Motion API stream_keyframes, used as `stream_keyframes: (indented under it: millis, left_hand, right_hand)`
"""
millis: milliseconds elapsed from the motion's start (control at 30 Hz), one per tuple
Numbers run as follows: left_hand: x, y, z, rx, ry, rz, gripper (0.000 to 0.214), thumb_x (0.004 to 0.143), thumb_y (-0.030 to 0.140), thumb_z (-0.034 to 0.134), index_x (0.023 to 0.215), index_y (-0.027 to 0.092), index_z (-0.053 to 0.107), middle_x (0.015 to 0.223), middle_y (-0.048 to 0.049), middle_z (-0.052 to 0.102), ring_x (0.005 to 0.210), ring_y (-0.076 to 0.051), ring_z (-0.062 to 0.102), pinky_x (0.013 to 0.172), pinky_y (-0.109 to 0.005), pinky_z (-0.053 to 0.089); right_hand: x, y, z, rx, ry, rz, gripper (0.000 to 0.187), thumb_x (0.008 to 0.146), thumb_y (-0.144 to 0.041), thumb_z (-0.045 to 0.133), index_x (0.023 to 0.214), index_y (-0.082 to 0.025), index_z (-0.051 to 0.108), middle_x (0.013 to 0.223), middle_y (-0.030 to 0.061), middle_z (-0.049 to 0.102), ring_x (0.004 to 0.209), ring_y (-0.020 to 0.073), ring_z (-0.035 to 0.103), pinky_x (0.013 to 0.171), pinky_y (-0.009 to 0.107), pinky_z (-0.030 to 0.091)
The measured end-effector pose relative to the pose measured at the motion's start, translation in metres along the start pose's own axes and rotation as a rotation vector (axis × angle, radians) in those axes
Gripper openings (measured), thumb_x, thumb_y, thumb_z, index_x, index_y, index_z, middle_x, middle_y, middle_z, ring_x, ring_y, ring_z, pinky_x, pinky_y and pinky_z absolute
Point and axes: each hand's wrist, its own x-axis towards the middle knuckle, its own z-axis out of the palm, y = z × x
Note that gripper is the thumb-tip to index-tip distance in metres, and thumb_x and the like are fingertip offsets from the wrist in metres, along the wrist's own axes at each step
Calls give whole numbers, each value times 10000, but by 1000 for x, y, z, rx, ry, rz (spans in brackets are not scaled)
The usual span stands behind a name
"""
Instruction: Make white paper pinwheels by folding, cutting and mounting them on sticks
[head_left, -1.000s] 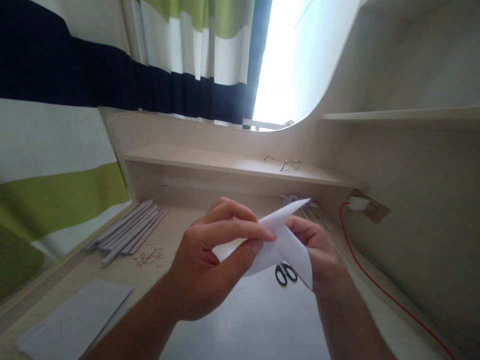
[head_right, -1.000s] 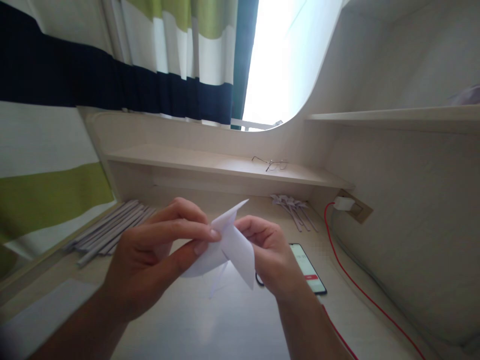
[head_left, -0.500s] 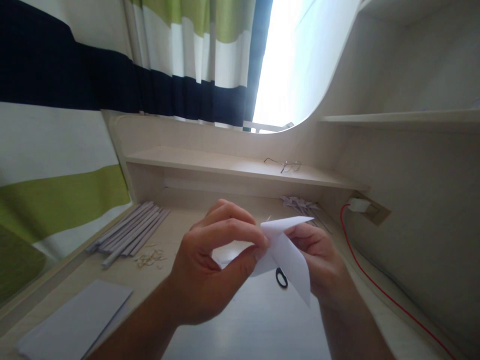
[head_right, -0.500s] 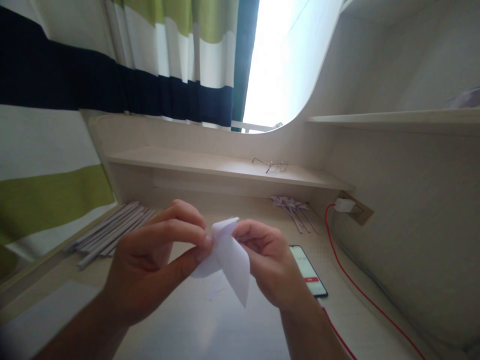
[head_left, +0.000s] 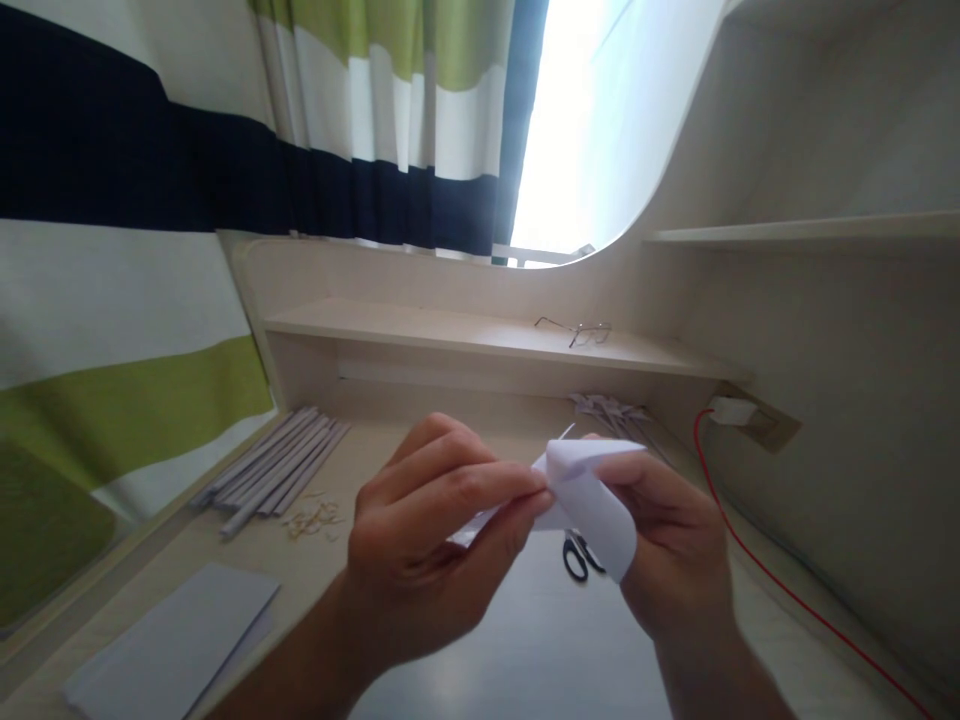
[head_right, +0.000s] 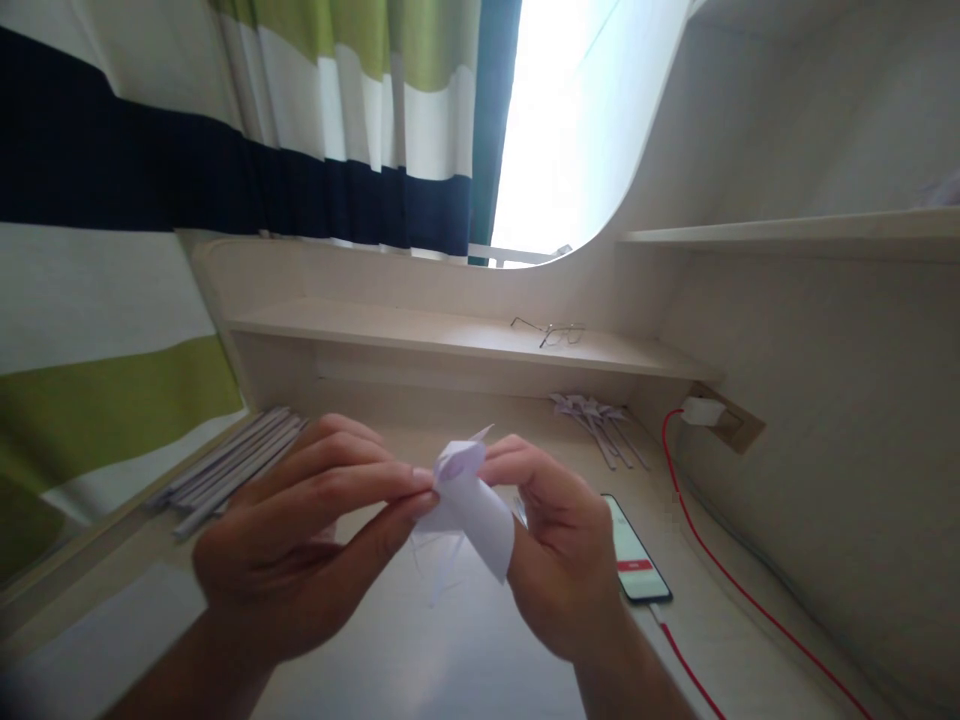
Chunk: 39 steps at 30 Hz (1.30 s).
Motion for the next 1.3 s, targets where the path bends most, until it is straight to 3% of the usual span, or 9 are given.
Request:
stream_keyframes:
  millis: [133,367,567,833,1167,1300]
  left_hand:
    - [-1,-2,2,104,38,41,301,720,-35,798,968,134,781,818,-57,741,764,-168,612,686,-336,535]
    - [-5,1,6,196,62,71,321,722,-30,787,993,141,788,889,-71,771,831,-194,640,752,-374,546]
    - [-5,4,10,72,110,-32,230,779,34,778,963,172,792,910,-50,792,899,-212,669,834,-412,550]
    - [-6,2,13,-86,154,-199,173,808,60,778,891,212,780,886,-17,772,896,-198,668,875,-406,527]
    - [-11,0,16,-204,168,-299,227,783,75,818,943,235,804,904,-31,715,874,-179,642,776,-344,545]
    - [-11,-6,16,-258,155,-310,196,815,106,801,944,253,819,869,-28,711,819,-167,649,721,-321,550]
  right_hand:
    - [-3,0,4,-85,79,-73,341,776,29,772,987,-238,779,1048,58,754,908,210,704,739,303,574]
    - [1,-3,9,-89,97,-85,350,765,33,786,1004,-222,793,964,52,756,860,213,686,726,329,558]
    - [1,-5,10,-95,78,-144,285,771,-9,809,970,-211,782,958,65,760,863,220,683,699,322,538]
    - [-1,-4,11,-161,89,-160,362,799,35,742,1031,-237,800,920,54,736,831,212,661,702,344,526]
    - [-6,-6,14,-217,187,-185,322,818,20,730,962,-261,797,978,44,760,873,202,701,720,310,573]
    - [-4,-8,16,-125,222,-100,296,827,-5,744,947,-272,786,960,34,774,873,197,730,737,303,604]
